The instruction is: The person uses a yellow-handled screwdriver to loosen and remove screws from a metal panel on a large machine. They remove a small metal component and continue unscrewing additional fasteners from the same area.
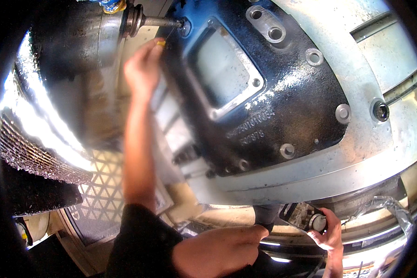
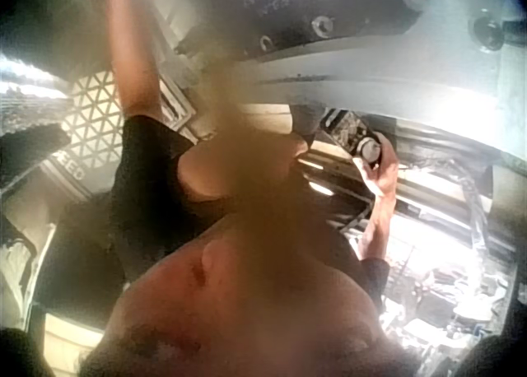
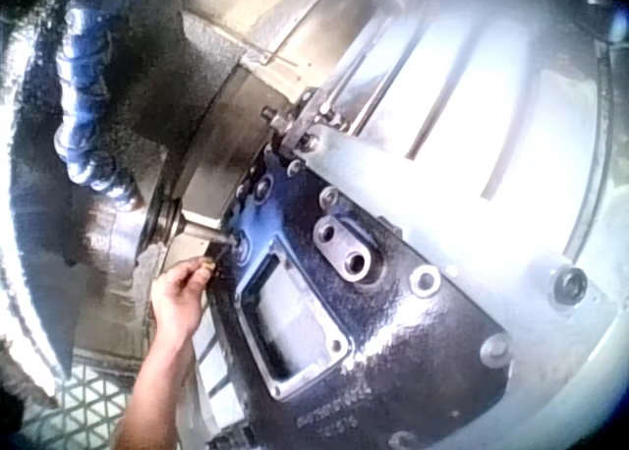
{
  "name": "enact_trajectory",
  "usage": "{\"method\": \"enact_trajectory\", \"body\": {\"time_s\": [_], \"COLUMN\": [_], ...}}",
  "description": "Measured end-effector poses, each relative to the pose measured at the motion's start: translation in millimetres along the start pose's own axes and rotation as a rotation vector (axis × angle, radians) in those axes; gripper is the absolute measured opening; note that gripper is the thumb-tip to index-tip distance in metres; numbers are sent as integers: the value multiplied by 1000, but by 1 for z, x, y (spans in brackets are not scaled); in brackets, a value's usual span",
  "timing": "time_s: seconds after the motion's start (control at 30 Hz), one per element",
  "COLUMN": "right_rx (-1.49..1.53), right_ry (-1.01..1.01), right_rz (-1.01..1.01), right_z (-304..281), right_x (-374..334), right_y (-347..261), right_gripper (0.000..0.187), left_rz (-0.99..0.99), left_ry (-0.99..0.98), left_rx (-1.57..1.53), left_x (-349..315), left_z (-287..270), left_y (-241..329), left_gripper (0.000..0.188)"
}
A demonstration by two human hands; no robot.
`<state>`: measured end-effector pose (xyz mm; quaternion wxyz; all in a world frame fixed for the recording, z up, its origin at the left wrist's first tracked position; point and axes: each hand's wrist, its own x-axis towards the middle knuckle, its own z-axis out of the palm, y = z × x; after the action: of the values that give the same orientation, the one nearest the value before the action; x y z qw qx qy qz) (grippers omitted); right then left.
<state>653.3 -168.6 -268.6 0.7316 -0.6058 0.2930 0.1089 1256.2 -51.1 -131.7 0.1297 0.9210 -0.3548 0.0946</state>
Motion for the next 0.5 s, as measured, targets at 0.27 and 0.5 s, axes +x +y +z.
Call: {"method": "enact_trajectory", "body": {"time_s": [0.27, 0.5], "right_rx": [-43, -55], "right_ry": [40, 67], "right_rz": [-41, -50], "right_z": [1, 0], "right_x": [1, 0], "right_y": [-1, -8], "right_gripper": [81, 74], "left_rz": [-380, -511], "left_ry": [-432, -524], "left_rx": [-505, -592], "left_x": [39, 46], "left_z": [-15, -27], "left_y": [-4, -5], "left_gripper": [23, 29]}}
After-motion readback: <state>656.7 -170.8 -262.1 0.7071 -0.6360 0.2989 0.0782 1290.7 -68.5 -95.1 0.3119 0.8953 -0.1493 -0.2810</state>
